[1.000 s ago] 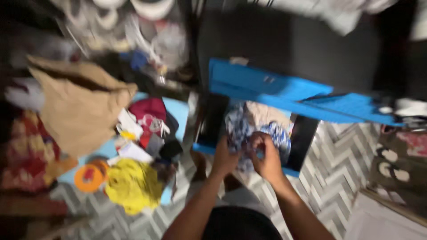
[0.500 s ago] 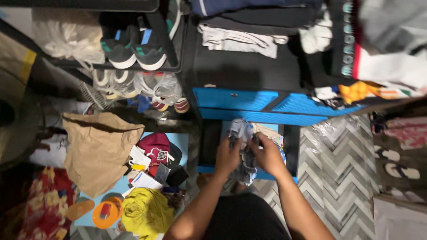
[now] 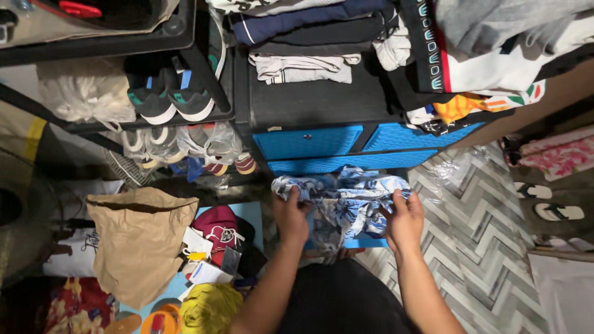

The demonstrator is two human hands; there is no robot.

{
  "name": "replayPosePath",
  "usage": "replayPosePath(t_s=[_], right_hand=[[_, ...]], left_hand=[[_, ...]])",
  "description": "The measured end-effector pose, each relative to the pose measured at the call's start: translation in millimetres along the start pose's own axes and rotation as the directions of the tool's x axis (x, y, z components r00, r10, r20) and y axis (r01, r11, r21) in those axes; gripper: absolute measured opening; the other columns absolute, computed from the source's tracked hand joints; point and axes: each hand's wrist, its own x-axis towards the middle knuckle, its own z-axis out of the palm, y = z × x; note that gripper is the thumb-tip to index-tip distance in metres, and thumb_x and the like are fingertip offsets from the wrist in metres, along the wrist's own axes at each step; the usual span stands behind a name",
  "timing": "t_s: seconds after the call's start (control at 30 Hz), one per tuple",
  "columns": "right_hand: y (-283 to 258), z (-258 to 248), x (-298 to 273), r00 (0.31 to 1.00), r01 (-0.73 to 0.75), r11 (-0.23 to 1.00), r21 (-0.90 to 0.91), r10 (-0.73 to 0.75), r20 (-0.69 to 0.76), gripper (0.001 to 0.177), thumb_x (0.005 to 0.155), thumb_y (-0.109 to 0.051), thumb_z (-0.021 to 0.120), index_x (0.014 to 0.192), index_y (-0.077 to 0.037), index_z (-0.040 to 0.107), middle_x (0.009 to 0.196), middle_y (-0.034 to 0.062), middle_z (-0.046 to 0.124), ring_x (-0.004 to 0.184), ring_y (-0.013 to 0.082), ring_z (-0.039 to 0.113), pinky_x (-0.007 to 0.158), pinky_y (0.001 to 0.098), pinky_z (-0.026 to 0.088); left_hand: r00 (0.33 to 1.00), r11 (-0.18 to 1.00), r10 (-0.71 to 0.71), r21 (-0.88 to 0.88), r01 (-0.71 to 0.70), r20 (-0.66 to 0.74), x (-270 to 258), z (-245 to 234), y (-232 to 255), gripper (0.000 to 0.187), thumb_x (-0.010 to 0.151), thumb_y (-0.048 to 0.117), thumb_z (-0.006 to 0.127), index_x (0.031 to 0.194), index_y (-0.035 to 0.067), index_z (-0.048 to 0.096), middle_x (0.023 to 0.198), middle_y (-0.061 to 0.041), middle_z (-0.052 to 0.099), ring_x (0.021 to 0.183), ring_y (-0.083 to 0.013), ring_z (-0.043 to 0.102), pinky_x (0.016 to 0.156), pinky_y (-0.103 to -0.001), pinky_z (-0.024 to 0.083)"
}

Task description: The person sorts various pieces of clothing from a blue drawer, placing some items into a stack on top of the drawer unit and returning others inside.

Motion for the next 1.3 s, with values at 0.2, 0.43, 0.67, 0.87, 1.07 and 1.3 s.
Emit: replayPosePath(t_s=[0.2, 0.43, 0.67, 0.87, 1.07, 1.3], right_hand=[[-19, -15, -7, 0.992, 0.112, 0.988, 0.108, -0.117, 0.041, 0.020, 0.105, -0.010, 0.056, 0.123, -0.005, 0.063, 0.115, 0.0051, 0.069, 0.102, 0.0149, 0.066, 0.090, 0.0318, 0.053], [-73, -24, -15, 0.950, 0.292, 0.948, 0.125, -0.302, 0.075, 0.027, 0.108, -0.006, 0.054, 0.134, -0.002, 0.061, 0.120, 0.0067, 0.068, 0.103, 0.0146, 0.063, 0.090, 0.0302, 0.049], [-104, 7, -12, 0.949, 0.252, 0.955, 0.155, -0.275, 0.151, 0.033, 0.105, -0.005, 0.046, 0.135, 0.002, 0.058, 0.126, 0.0112, 0.067, 0.113, 0.0195, 0.065, 0.101, 0.0341, 0.049], [-110, 27, 1, 0.938, -0.041, 0.941, 0.335, -0.080, 0.337, 0.040, 0.101, -0.020, 0.048, 0.133, 0.002, 0.059, 0.122, 0.0134, 0.070, 0.108, 0.0239, 0.068, 0.097, 0.0370, 0.052], [-55, 28, 23, 0.858, -0.060, 0.991, 0.121, -0.011, 0.513, 0.040, 0.100, -0.019, 0.053, 0.131, 0.004, 0.061, 0.121, 0.0111, 0.071, 0.108, 0.0195, 0.067, 0.097, 0.0339, 0.051], [-108, 64, -22, 0.596, 0.460, 0.781, -0.422, 0.081, 0.799, 0.031, 0.103, -0.019, 0.059, 0.120, 0.003, 0.073, 0.103, 0.0092, 0.079, 0.096, 0.0154, 0.066, 0.087, 0.0326, 0.054]], left_hand=[[0.952, 0.935, 0.288, 0.184, -0.303, 0.100, -64, 27, 60, 0.037, 0.093, 0.016, 0.063, 0.128, 0.009, 0.055, 0.116, -0.005, 0.066, 0.098, -0.0174, 0.068, 0.075, -0.034, 0.061], [0.228, -0.014, 0.666, 0.317, -0.948, 0.711, -147, 67, 145, 0.029, 0.084, 0.012, 0.075, 0.107, 0.001, 0.060, 0.118, -0.024, 0.056, 0.106, -0.0362, 0.061, 0.097, -0.040, 0.047], [0.472, 0.831, 0.037, 0.235, -0.504, 0.881, -157, 76, 144, 0.085, 0.065, 0.016, 0.091, 0.136, 0.001, 0.047, 0.122, -0.013, 0.067, 0.110, -0.0208, 0.066, 0.094, -0.035, 0.053], [0.528, 0.565, -0.166, 0.519, -0.641, 0.833, -147, 100, 160, 0.087, 0.063, 0.016, 0.090, 0.138, 0.011, 0.047, 0.109, -0.009, 0.076, 0.100, -0.0155, 0.074, 0.086, -0.030, 0.057], [0.399, 0.545, -0.076, 0.373, -0.751, 0.914, -130, 123, 149, 0.036, 0.072, 0.006, 0.081, 0.106, 0.006, 0.072, 0.107, -0.009, 0.077, 0.106, -0.0267, 0.078, 0.093, -0.036, 0.058], [0.013, 0.134, 0.287, -0.027, -0.991, 0.958, -108, 132, 169, 0.041, 0.049, 0.009, 0.085, 0.088, 0.010, 0.071, 0.129, -0.031, 0.055, 0.117, -0.0466, 0.055, 0.089, -0.045, 0.051]])
